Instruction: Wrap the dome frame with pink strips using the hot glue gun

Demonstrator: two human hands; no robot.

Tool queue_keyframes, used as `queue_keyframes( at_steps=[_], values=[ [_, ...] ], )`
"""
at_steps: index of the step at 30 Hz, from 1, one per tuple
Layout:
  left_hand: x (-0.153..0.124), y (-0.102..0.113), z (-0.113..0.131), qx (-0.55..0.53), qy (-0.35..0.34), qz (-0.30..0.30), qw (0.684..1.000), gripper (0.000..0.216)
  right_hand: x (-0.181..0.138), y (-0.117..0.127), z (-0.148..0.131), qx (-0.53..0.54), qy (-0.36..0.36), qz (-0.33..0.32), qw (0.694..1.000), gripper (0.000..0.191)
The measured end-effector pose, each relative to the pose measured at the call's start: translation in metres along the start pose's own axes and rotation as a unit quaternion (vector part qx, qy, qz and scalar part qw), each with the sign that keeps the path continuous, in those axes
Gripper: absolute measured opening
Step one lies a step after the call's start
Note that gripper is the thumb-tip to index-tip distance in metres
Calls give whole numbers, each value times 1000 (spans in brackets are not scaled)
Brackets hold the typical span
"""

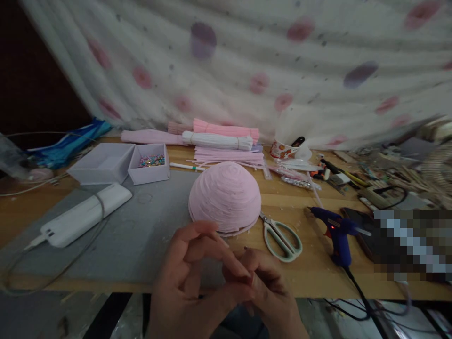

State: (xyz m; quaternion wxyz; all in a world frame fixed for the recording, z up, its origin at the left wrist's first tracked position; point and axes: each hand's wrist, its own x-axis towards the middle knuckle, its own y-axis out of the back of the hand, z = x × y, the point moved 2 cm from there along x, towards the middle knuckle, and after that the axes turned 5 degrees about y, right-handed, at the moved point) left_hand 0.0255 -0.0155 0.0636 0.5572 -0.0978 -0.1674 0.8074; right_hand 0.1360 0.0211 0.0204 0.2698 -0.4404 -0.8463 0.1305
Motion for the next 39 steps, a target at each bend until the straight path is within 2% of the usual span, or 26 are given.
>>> queue_keyframes(
  at_steps=[6, 13, 16, 20, 28, 31, 35, 39],
  values=[
    [6, 2, 1, -7, 13, -21, 1000, 53, 3, 3, -5, -83, 13, 6, 996, 37],
    [9, 2, -2, 1, 76, -33, 997, 36, 5, 8, -6, -106, 20, 3, 994, 33],
    [9, -1, -7, -21, 40, -22, 999, 34, 6, 8, -8, -114, 27, 8, 993, 32],
    [8, -3, -9, -16, -21, 9, 1000, 42, 7, 8, -9, -113, 19, 8, 993, 34],
    [5, -3, -1, 39, -23, 31, 999, 36, 11, 10, -11, -149, 31, -12, 988, 31],
    [8, -2, -3, 37, -9, 4, 999, 31, 11, 12, -13, -170, 36, -8, 985, 33],
    [10, 0, -8, 27, -10, -28, 999, 29, 11, 13, -9, -128, 27, 8, 991, 33],
    [12, 3, -10, 19, -39, -25, 999, 33, 9, 13, -4, -91, 13, 20, 996, 36]
  ],
)
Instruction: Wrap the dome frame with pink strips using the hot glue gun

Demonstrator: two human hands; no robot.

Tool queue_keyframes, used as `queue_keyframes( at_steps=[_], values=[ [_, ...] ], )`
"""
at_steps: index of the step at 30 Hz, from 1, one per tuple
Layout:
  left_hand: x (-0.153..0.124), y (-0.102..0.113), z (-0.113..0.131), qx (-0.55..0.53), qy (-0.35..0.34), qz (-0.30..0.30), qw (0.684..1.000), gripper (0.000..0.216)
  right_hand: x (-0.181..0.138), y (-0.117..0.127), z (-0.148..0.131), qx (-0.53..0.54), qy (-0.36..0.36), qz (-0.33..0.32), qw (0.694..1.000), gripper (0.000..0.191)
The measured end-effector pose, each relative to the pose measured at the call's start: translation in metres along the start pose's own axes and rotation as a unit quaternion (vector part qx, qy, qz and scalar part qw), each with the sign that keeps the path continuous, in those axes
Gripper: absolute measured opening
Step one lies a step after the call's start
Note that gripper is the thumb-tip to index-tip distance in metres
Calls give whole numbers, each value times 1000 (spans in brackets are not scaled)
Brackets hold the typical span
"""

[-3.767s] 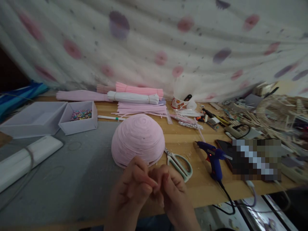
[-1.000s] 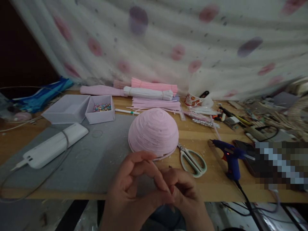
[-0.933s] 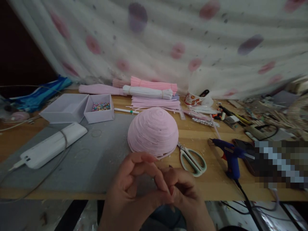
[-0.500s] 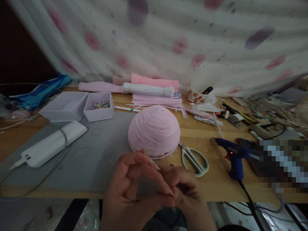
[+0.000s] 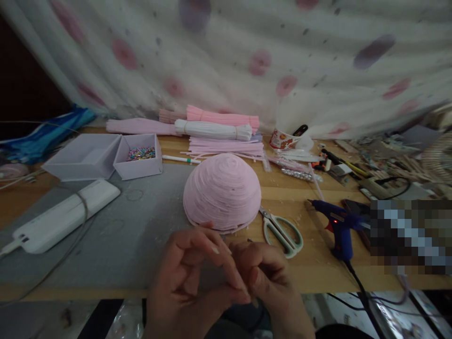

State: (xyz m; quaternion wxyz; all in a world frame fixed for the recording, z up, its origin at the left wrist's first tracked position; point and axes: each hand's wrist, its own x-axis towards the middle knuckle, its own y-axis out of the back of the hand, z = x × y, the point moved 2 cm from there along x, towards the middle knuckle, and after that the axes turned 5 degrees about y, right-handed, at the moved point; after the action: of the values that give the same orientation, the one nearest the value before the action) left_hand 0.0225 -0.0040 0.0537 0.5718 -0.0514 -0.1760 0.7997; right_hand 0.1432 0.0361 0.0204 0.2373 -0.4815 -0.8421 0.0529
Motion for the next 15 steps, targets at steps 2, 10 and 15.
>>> queue_keyframes(
  at_steps=[2, 10, 15],
  values=[
    [0, 0, 0, 10, -21, 13, 1000, 37, -1, 0, 1, 6, -10, 6, 1000, 38],
    [-4, -6, 1, 18, -13, 56, 998, 40, 2, -5, 0, 43, -10, -4, 999, 35],
    [-4, -1, 2, 27, -32, 28, 999, 31, 0, -3, 5, 1, -23, 10, 1000, 31]
  ],
)
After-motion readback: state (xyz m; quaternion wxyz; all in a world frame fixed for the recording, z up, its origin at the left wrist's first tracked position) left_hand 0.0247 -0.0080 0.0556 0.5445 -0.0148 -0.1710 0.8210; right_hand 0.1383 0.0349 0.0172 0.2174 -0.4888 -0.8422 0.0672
